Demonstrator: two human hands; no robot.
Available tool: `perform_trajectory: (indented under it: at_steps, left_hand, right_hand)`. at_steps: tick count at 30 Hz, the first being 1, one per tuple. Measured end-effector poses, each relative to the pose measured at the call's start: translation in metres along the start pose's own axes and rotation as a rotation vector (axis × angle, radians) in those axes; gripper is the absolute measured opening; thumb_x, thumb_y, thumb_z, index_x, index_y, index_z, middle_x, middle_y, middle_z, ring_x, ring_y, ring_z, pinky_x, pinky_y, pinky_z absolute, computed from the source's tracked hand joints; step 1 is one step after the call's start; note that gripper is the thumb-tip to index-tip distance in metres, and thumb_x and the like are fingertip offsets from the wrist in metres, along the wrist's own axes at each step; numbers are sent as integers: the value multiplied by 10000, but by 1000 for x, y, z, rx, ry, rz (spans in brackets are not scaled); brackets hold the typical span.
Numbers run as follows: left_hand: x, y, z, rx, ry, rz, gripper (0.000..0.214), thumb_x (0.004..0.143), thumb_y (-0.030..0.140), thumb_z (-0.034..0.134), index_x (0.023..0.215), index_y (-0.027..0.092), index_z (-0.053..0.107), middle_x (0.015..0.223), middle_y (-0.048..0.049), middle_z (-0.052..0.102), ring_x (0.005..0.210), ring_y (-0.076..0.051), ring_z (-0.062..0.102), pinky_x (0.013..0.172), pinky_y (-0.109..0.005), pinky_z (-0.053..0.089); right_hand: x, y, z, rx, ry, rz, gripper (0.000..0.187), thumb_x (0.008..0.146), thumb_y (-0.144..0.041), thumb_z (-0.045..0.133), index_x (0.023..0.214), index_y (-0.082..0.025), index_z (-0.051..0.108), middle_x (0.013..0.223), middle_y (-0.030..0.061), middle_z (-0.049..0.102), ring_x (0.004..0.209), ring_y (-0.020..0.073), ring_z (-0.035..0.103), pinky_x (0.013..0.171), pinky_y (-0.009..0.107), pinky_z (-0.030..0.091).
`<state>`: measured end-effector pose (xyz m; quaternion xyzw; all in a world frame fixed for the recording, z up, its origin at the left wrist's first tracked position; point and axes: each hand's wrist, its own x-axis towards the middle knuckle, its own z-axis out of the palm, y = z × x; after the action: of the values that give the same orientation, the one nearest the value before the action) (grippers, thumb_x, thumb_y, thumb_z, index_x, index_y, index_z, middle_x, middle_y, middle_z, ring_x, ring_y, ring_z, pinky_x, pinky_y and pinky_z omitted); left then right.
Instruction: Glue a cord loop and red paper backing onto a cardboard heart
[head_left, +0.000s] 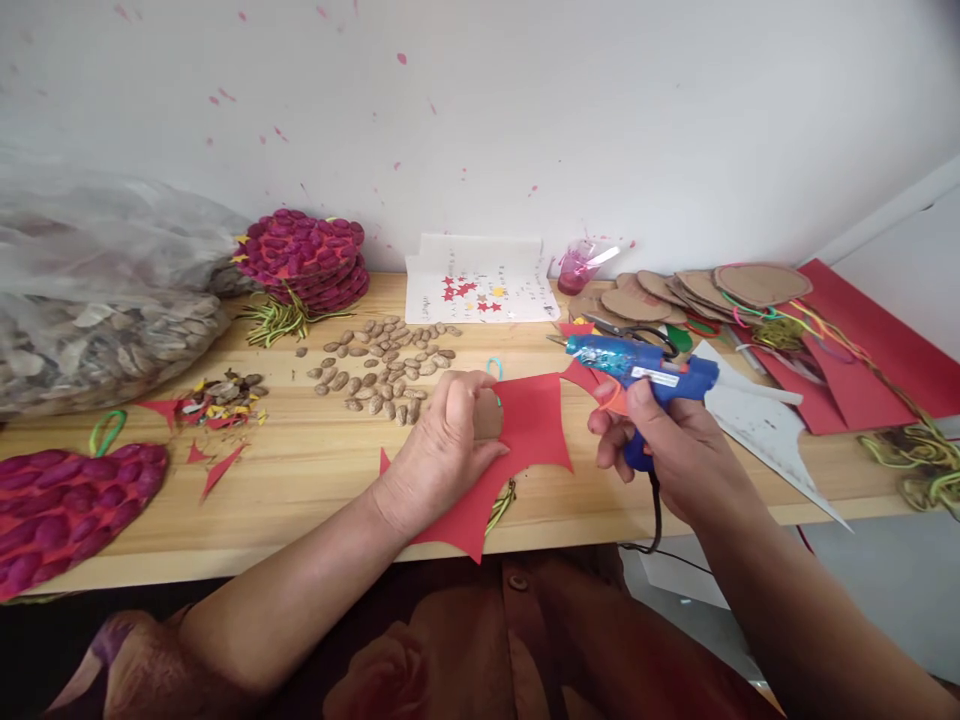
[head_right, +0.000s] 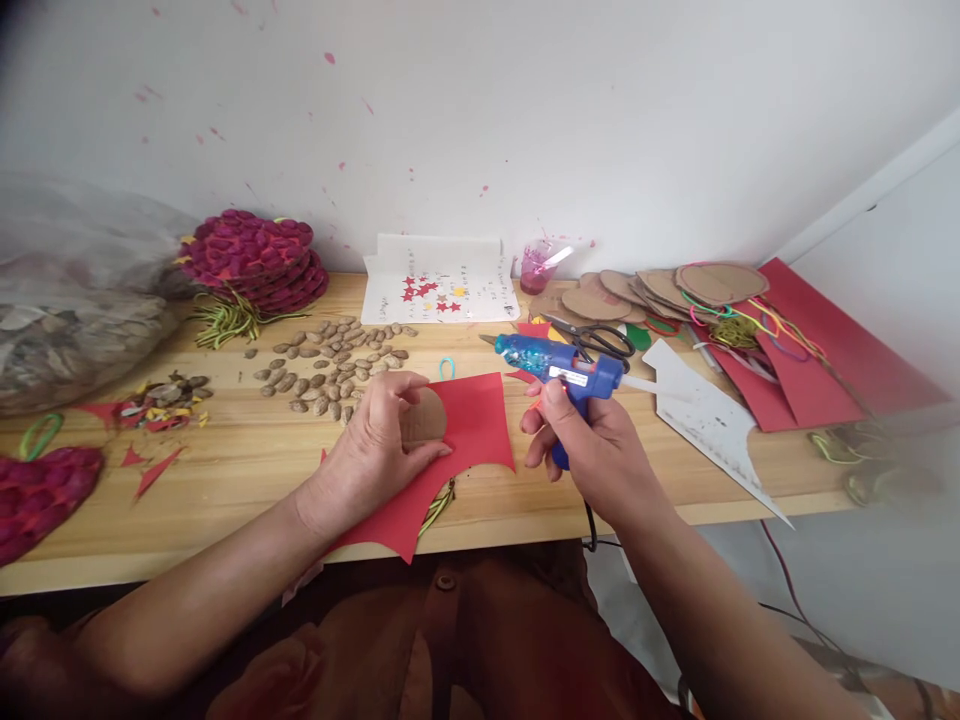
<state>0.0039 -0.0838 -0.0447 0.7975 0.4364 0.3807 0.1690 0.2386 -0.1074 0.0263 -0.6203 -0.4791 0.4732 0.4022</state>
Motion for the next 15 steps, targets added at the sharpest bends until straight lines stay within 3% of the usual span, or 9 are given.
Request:
perform_trajectory:
  at_steps: [2,4,10,15]
  left_hand:
    - [1,1,0,-17,26,-7,790,759,150,778,1389,240,311,1295,-114,446,1180,-252,518,954,-430,522]
    - [2,1,-1,-1,21,-15,733,762,157,777,1361,242,365,1294,-112,427,1190,-257,498,969,-442,514]
    - [3,0,-3,63,-114,115,66,891,162,650,932,212,662,1021,-49,511,954,-191,513,845,-362,497]
    - [4,1,-2,118,-109,205,115,933,208,621,886,214,726,915,-39,521,874,-169,478,758,-302,459]
  right_hand:
    - [1,2,3,184,-66,33,456,868,-689,547,972,-245,549,723,8,657,591,177,684,445,236,458]
    - [3,6,9,270,-142,84,440,887,-683,525,982,-254,538,749,18,684,672,203,727,511,258,527]
    - [14,15,32,354,-247,159,381,925,-628,519,1004,-256,547,854,49,745,830,216,754,717,338,618]
    - [20,20,40,352,-254,192,362,908,-594,581,972,-238,564,852,59,747,811,201,745,747,343,629]
